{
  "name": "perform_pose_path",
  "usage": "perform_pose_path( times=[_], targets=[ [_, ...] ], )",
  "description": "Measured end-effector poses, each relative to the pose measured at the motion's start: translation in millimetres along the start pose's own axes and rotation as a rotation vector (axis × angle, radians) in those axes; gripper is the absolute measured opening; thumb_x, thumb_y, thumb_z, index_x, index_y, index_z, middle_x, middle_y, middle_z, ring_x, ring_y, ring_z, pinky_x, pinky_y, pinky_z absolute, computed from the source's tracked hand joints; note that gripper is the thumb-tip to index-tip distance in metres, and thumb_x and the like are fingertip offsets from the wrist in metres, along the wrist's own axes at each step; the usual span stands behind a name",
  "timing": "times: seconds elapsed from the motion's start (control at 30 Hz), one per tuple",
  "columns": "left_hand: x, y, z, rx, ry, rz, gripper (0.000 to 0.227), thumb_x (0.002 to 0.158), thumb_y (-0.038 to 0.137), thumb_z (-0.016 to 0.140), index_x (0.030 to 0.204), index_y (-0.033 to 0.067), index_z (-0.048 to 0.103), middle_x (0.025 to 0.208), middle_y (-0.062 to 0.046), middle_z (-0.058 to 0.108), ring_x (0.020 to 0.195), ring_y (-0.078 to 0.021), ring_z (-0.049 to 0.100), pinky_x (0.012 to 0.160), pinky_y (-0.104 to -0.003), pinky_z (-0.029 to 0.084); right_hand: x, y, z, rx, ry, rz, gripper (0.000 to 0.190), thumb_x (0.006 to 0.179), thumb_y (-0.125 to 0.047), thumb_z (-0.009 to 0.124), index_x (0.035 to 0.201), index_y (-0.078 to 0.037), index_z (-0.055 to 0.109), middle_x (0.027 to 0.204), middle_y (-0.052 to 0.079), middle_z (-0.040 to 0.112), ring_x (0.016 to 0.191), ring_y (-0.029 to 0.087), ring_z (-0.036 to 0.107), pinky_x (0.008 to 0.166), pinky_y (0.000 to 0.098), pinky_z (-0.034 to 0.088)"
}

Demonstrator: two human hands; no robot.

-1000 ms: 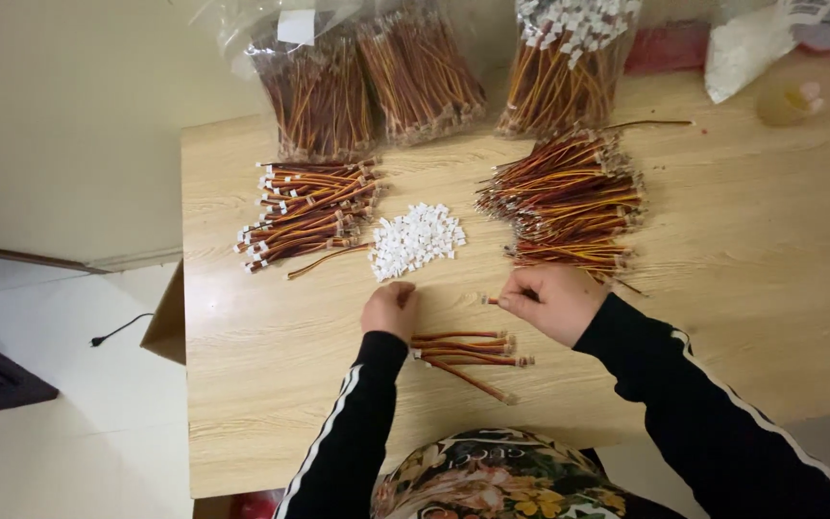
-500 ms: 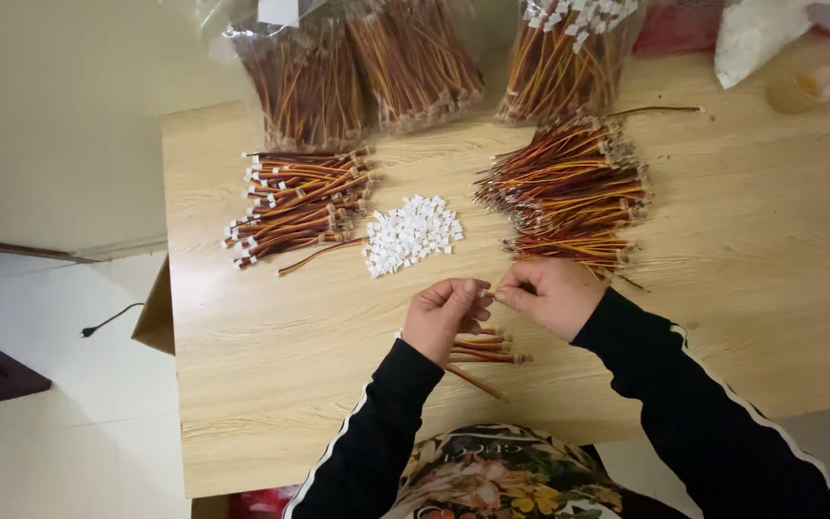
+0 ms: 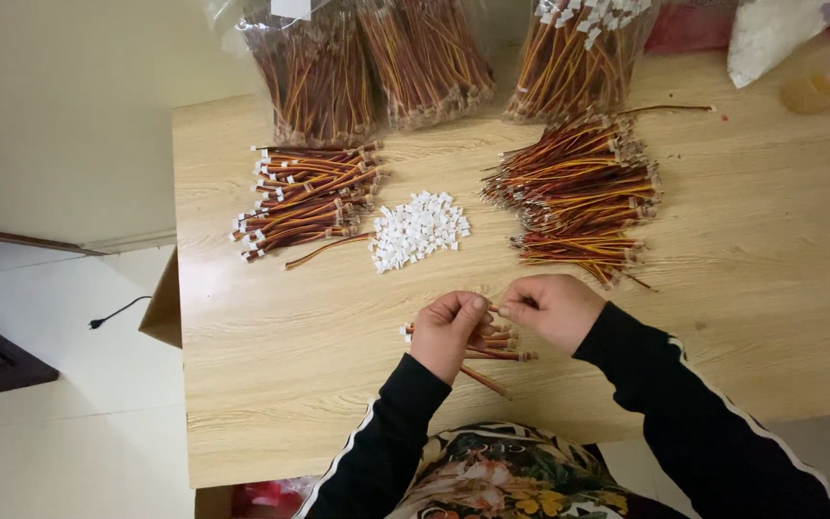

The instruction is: Attaching small plastic connectors to the ends of wire bundles at a factory workbench

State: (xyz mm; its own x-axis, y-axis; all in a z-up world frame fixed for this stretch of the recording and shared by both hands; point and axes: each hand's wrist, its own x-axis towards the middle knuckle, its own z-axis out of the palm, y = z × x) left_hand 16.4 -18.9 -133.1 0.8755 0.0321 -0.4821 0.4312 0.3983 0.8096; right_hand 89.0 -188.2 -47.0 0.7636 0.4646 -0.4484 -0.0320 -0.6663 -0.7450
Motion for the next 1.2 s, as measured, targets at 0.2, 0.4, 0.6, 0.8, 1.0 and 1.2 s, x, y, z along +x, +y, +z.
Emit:
perform_pose_path(
  times=[0.2, 0.4, 0.6, 0.8, 1.0, 1.2],
  targets=[
    [14, -11, 5, 0.082, 0.101, 0.005, 0.017, 0.097, 0.020, 0.061, 0.092, 0.0039, 0.066, 0.073, -0.008, 0.065, 0.061, -0.0149, 0.066, 0.051, -0.022, 0.058, 12, 5, 4, -0.127, -0.008, 0.031, 0.018, 0.085, -0.031, 0.065, 0.083, -0.014, 0.070, 0.074, 0.011, 0.070, 0.078, 0.028, 0.068, 0.072, 0.0371, 0.052],
    [16, 64, 20, 0.270, 0.140, 0.043, 0.023, 0.098, 0.020, 0.056, 0.113, 0.0049, 0.064, 0.085, -0.006, 0.063, 0.062, -0.0104, 0.060, 0.050, -0.016, 0.050, 13, 8, -15, -0.037, 0.057, 0.137, 0.019, 0.087, -0.031, 0.063, 0.081, -0.015, 0.071, 0.071, 0.005, 0.069, 0.074, 0.021, 0.066, 0.073, 0.0328, 0.050],
    [110, -8, -50, 1.484, 0.155, 0.441, 0.022, 0.093, 0.031, 0.059, 0.114, 0.0333, 0.065, 0.099, 0.002, 0.059, 0.083, -0.0242, 0.070, 0.073, -0.037, 0.060, 18, 25, -19, 0.055, 0.122, 0.200, 0.016, 0.087, -0.024, 0.063, 0.081, -0.013, 0.072, 0.062, 0.005, 0.065, 0.064, 0.017, 0.063, 0.066, 0.0286, 0.049],
    [103, 23, -29, 1.664, 0.081, 0.417, 0.026, 0.095, 0.033, 0.052, 0.118, 0.0392, 0.060, 0.104, 0.001, 0.056, 0.086, -0.0255, 0.070, 0.076, -0.036, 0.061, 11, 18, -28, 0.093, 0.103, 0.233, 0.018, 0.087, -0.026, 0.064, 0.081, -0.012, 0.072, 0.057, 0.004, 0.063, 0.058, 0.015, 0.064, 0.062, 0.0271, 0.050],
    [132, -14, -47, 1.579, 0.108, 0.464, 0.023, 0.090, 0.035, 0.059, 0.109, 0.0249, 0.064, 0.105, -0.001, 0.057, 0.084, -0.0274, 0.070, 0.073, -0.039, 0.061, 4, 12, -28, 0.296, 0.163, 0.101, 0.015, 0.084, -0.015, 0.067, 0.074, -0.005, 0.070, 0.051, 0.004, 0.058, 0.044, 0.013, 0.056, 0.047, 0.0223, 0.044],
    [54, 37, -13, 0.323, 0.017, 0.257, 0.027, 0.086, 0.005, 0.064, 0.112, 0.0000, 0.058, 0.096, -0.016, 0.068, 0.079, -0.0206, 0.067, 0.062, -0.025, 0.059, -6, -1, -31, 0.250, 0.113, 0.014, 0.013, 0.082, -0.016, 0.069, 0.074, -0.006, 0.071, 0.051, 0.005, 0.059, 0.042, 0.014, 0.058, 0.044, 0.0242, 0.046]
  ],
)
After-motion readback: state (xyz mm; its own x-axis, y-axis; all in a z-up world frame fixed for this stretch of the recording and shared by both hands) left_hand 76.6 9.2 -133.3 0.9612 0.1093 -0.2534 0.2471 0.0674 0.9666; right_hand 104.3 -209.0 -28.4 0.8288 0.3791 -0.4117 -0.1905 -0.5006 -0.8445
